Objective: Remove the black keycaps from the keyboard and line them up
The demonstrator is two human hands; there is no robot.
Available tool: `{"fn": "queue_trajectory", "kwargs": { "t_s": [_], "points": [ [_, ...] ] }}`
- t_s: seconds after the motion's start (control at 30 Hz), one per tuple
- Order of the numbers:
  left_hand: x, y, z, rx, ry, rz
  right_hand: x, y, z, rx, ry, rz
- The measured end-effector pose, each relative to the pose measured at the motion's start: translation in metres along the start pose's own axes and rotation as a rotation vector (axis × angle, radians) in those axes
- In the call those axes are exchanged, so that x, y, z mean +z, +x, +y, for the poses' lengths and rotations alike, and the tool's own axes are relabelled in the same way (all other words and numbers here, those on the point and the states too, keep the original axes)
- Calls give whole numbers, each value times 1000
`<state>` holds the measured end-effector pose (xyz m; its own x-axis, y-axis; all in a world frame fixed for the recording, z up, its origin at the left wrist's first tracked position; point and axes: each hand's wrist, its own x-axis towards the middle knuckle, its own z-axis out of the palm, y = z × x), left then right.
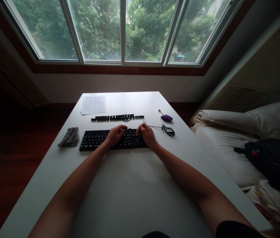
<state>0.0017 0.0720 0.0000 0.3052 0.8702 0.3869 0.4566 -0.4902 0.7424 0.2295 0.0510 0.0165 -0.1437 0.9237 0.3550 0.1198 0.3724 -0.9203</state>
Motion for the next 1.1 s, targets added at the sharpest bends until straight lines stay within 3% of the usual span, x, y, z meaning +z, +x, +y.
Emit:
{"fn": "queue_trajectory", "kwargs": {
  "t_s": [0.43, 0.7, 1.1],
  "points": [
    [0, -3, 1, 16, -64, -106, 3, -5, 8, -141, -469, -154],
    [-2, -3, 5, 39, -73, -192, 7, -7, 6, -205, -526, -181],
    [-3, -3, 9, 41, -61, -225, 8, -9, 11, -246, -577, -236]
  ]
}}
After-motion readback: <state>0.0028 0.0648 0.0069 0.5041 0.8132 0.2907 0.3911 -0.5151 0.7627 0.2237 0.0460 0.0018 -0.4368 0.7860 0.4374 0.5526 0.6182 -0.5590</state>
